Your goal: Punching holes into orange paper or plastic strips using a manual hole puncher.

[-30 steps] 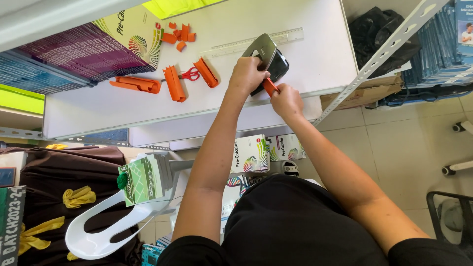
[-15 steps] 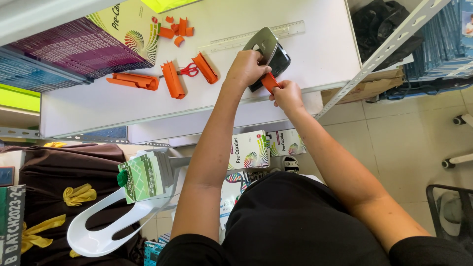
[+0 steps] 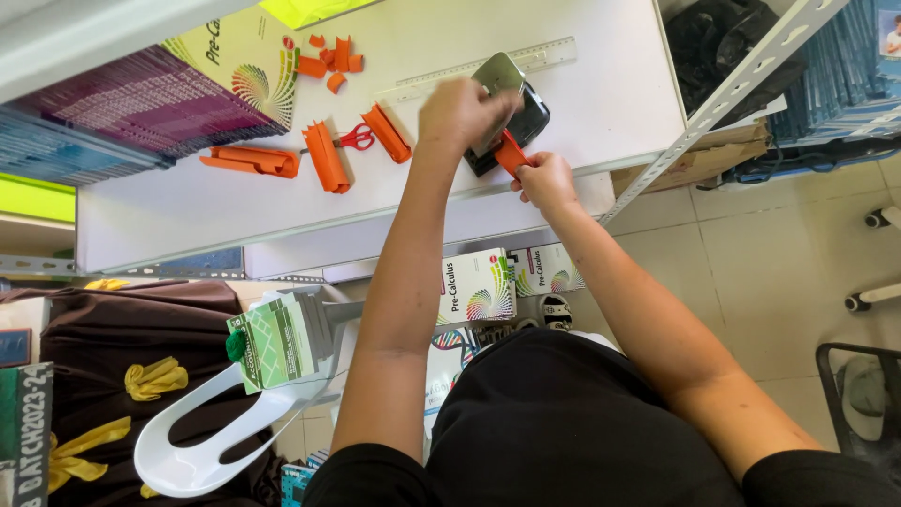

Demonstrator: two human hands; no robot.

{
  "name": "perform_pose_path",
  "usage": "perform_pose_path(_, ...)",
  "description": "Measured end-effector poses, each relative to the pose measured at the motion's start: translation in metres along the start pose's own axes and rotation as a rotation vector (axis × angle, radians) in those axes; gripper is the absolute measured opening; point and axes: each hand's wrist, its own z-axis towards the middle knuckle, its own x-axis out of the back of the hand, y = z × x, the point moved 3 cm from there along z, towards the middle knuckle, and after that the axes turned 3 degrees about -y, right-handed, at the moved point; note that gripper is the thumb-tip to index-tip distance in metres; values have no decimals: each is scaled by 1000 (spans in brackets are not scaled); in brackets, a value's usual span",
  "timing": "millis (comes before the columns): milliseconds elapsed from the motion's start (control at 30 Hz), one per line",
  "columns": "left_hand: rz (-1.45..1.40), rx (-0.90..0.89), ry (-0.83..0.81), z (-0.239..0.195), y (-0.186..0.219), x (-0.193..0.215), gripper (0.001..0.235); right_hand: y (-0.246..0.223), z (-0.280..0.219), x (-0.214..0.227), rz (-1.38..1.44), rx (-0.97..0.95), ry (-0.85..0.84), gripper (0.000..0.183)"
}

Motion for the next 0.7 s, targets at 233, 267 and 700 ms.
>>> perform_pose_path(233,25,-350,804,62,16,-15,62,3,3,-3,-3,40,21,15)
perform_pose_path(267,72,-406,780,68,20,-21,61,1,2,-3,-14,30,24,15)
perform_pose_path(700,76,-309,687,69,29,-42,41,1,0,3,59,-5,-44,17)
